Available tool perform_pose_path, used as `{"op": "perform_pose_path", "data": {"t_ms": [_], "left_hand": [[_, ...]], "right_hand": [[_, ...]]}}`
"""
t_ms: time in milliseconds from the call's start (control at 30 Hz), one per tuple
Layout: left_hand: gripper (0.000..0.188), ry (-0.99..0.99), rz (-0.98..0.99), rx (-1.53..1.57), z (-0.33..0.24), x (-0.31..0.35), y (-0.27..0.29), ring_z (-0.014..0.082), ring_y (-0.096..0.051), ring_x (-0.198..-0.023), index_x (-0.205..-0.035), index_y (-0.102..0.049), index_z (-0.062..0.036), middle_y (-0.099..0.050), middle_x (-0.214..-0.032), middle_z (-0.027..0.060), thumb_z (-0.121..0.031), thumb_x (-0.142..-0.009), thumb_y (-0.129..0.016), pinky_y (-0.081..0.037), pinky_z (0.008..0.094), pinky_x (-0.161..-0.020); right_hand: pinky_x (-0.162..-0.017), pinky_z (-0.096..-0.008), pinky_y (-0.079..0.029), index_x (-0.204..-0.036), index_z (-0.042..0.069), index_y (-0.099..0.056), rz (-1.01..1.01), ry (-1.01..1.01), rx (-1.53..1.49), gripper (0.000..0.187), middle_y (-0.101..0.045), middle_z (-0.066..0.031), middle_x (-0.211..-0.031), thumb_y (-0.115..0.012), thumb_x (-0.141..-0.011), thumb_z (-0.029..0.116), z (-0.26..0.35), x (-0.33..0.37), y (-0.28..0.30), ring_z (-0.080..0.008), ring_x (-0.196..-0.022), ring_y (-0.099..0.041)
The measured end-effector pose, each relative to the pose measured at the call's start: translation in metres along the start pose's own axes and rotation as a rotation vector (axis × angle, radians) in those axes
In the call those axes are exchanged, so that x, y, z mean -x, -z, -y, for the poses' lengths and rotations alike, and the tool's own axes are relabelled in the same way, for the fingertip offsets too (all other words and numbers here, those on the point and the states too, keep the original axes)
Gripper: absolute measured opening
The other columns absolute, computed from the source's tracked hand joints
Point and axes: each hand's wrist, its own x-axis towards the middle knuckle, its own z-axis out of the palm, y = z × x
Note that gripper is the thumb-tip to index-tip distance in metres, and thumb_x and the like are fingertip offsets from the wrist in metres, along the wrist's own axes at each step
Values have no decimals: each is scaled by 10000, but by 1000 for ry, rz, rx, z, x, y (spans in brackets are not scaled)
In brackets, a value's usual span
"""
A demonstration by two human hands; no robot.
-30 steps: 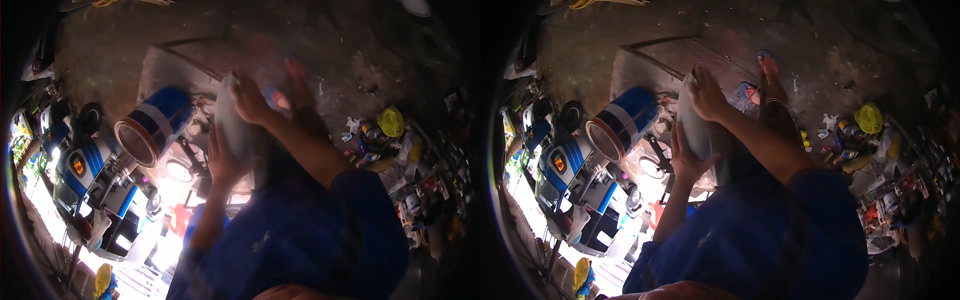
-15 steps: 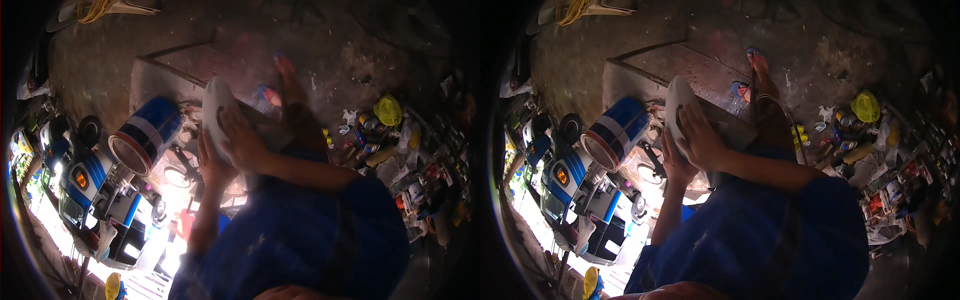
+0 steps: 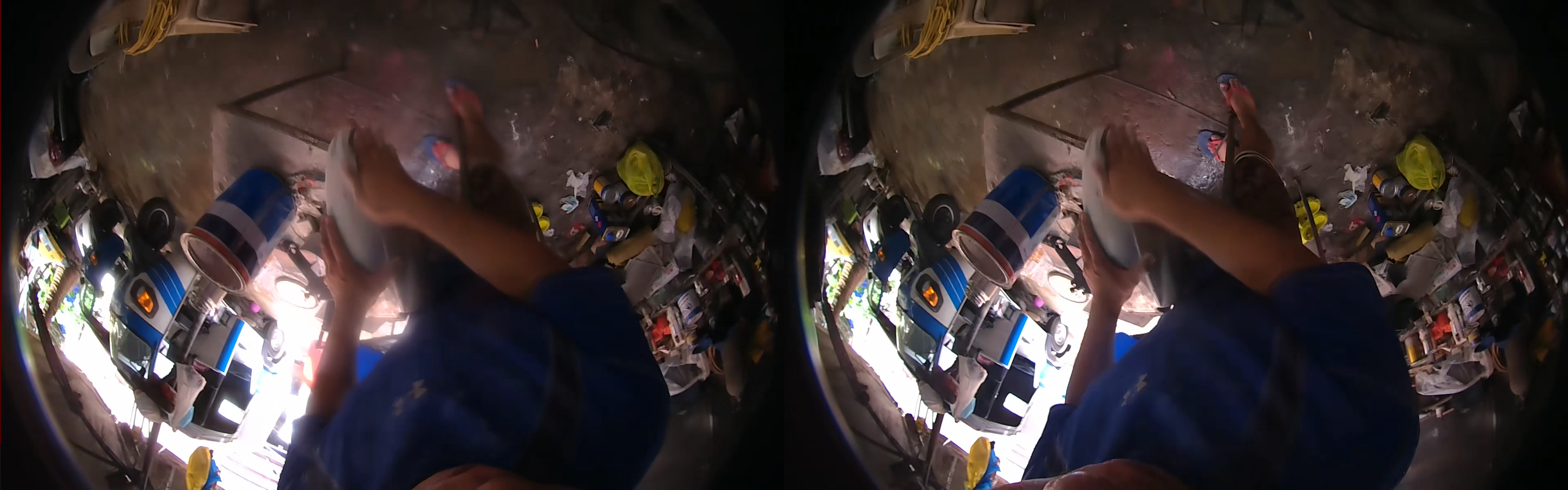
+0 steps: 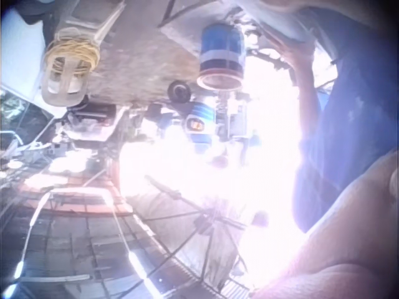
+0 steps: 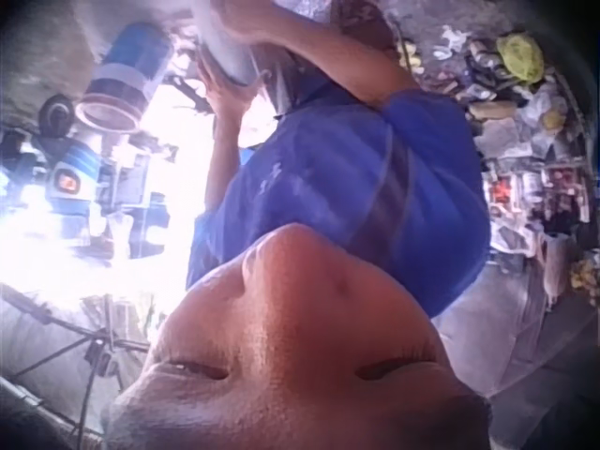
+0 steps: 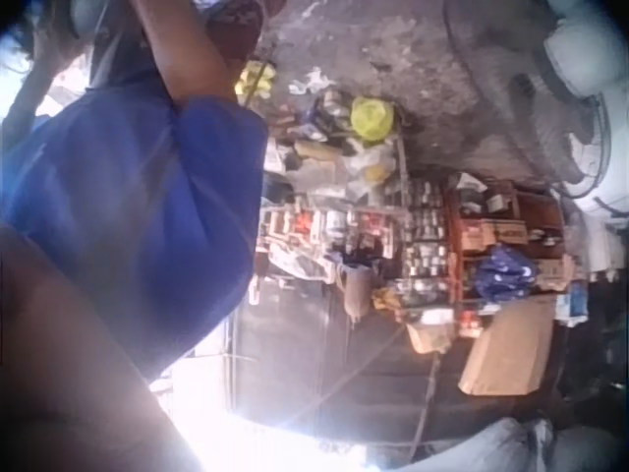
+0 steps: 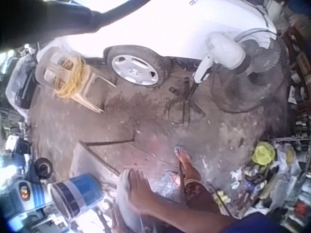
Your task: The person sands a light-colored automotive fender panel by hand using a sanding block and sandpaper, periodically wiping the surface with a cloth.
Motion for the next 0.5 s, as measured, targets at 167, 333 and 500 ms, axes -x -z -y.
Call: {"op": "perform_pose_path", "data": {"t_ms": [167,333,500], "left_hand": [[1389,-95,-88,-4,-1,2,-4,532,-479,-1397,-1640,-194,2,-353,-1592,332,-568,-617,-939,-520,582,-1059],[1410,-84,-91,-7,3,0,-8,523,-475,-1404,-1652,-181,-9,-355,-1589,338,-527,-601,-965,-510,577,-1070],[1413,-75,-61,-11,0,0,-2,527,-469,-1412,-1652,-189,-9,-358,-1586,341,-574,-606,-953,-509,578,-1073]], "right_hand": [[-1260,-592,-216,-1559,-146,-294,-293,56,-293,717,-260,-389,-1630,-450,-1079,365,18,16,-6,-529,-1549,-228],[-1264,-616,-187,-1591,-137,-239,-222,-50,-430,766,-221,-373,-1658,-385,-1103,435,16,10,-2,-505,-1578,-176],[-1245,-656,-197,-1609,-112,-217,-155,-45,-119,757,-192,-330,-1691,-344,-1109,441,9,-7,6,-465,-1594,-169]]}}
